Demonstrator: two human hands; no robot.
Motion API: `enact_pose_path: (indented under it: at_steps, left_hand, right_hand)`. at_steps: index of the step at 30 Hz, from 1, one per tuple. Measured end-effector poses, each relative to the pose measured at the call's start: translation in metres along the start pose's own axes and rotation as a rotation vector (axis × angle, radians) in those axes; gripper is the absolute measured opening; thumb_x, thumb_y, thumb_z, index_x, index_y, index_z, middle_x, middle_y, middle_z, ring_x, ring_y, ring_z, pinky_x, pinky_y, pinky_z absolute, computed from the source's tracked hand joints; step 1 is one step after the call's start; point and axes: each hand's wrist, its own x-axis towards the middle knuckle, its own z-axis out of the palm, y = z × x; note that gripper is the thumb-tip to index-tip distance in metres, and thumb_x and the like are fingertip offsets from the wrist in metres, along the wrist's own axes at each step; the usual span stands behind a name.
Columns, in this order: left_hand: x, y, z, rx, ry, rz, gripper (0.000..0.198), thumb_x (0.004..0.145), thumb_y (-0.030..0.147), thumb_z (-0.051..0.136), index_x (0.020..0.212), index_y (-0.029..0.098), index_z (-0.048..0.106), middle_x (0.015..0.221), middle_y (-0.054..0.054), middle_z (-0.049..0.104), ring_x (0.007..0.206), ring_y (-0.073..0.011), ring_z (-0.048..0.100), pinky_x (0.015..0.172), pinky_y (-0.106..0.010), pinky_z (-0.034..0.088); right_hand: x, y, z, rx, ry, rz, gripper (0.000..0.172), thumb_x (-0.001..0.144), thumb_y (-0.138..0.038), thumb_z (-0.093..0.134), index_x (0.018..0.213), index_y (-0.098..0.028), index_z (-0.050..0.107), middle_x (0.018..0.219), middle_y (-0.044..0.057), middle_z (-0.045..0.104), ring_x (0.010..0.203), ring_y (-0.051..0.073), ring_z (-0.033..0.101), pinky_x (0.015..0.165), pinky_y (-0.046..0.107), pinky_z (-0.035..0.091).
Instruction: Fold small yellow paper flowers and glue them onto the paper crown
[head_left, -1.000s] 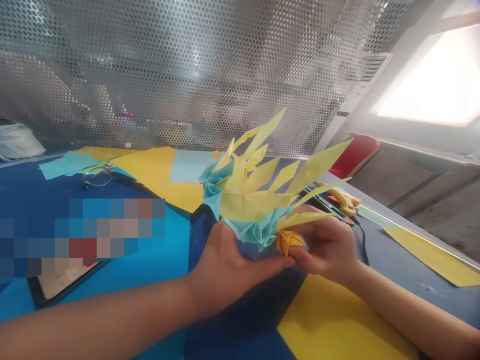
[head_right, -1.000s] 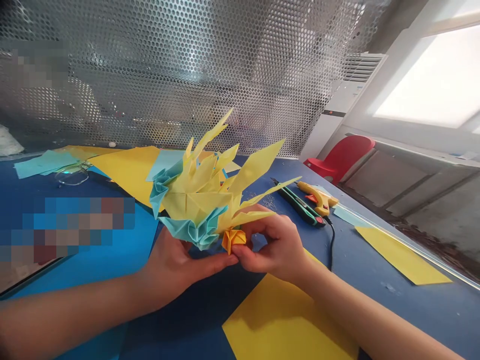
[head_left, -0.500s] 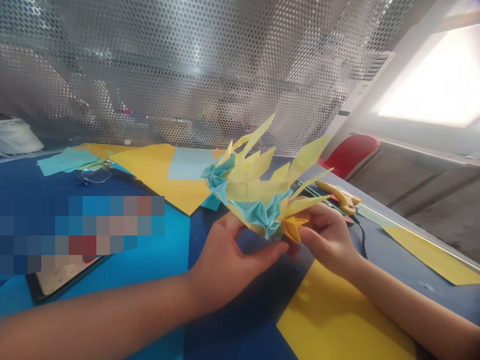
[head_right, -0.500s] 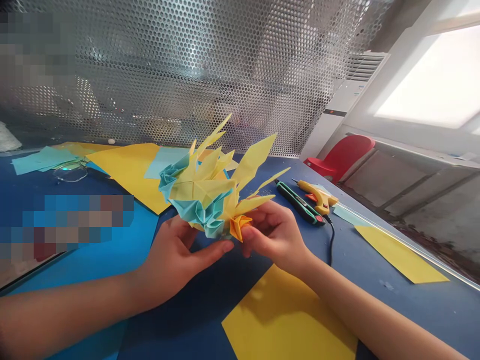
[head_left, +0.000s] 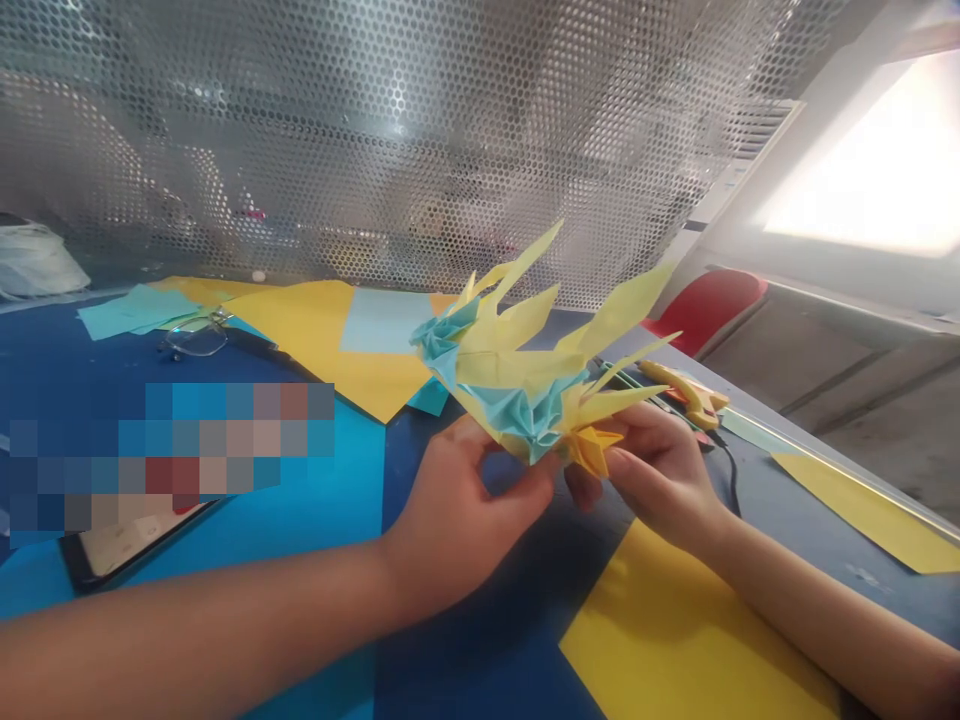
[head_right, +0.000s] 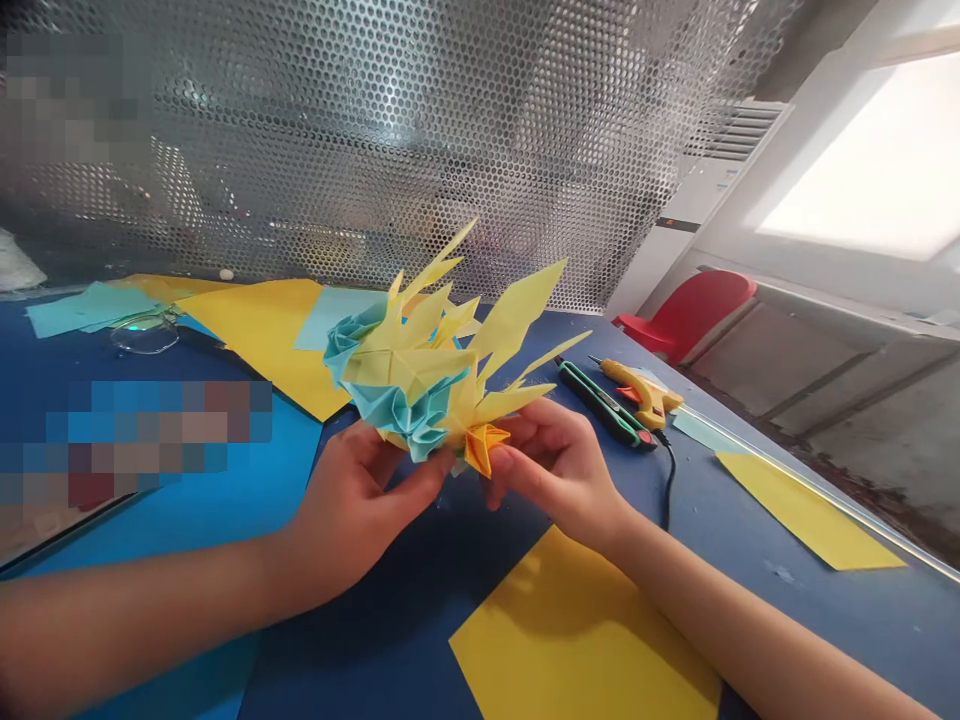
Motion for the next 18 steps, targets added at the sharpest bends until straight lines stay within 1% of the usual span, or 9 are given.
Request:
enact_pose_path:
  at_steps: [2,6,10,13,18]
  left_hand:
    - [0.0,-0.0007,-0.0002,0.011,0.013,-0.001,0.015,0.087,0.021,0.062,0.084,0.026,0.075,0.09,0.0,0.073,0.101,-0.0181,0.064,0.105,-0.029,0.041]
    - [-0.0005,-0.0032,-0.0016,0.032,0.05,0.009,0.01,0.085,0.022,0.065,0.091,0.024,0.072,0.09,-0.001,0.071,0.099,-0.0197,0.065,0.101,-0.029,0.045]
    - [-0.0005,-0.0032,-0.0024,0.047,0.062,0.043,0.011,0.084,0.02,0.066,0.092,0.023,0.072,0.094,-0.001,0.073,0.105,-0.0211,0.066,0.1,-0.029,0.046]
    - [0.0002,-0.0015,-0.0025,0.058,0.061,0.068,0.012,0.084,0.021,0.066,0.095,0.023,0.072,0.097,0.0,0.075,0.106,-0.0203,0.066,0.1,-0.027,0.046]
    - [0.0003,-0.0001,-0.0037,0.068,0.058,0.087,0.01,0.085,0.02,0.065,0.092,0.022,0.072,0.094,0.001,0.076,0.105,-0.0194,0.067,0.099,-0.026,0.047]
  right_hand:
    - [0.0001,-0.0005,0.0021,-0.018,0.0,-0.006,0.021,0.081,-0.037,0.071,0.084,-0.017,0.066,0.054,0.0,0.064,0.041,0.014,0.062,0.041,0.022,0.054]
    - [0.0006,-0.0011,0.0057,-0.054,-0.006,-0.018,0.024,0.08,-0.04,0.072,0.084,-0.017,0.066,0.056,0.001,0.066,0.041,0.015,0.062,0.04,0.023,0.055]
    - [0.0006,-0.0023,0.0077,-0.085,-0.005,-0.031,0.023,0.081,-0.04,0.072,0.086,-0.018,0.067,0.055,0.001,0.066,0.041,0.014,0.063,0.041,0.021,0.055]
    - [0.0003,-0.0025,0.0077,-0.101,-0.006,-0.049,0.022,0.08,-0.04,0.072,0.081,-0.018,0.067,0.054,0.001,0.066,0.041,0.014,0.063,0.04,0.021,0.054]
    - [0.0008,-0.0029,0.0077,-0.127,-0.016,-0.062,0.022,0.081,-0.039,0.072,0.076,-0.018,0.066,0.052,0.001,0.066,0.041,0.015,0.063,0.04,0.022,0.055]
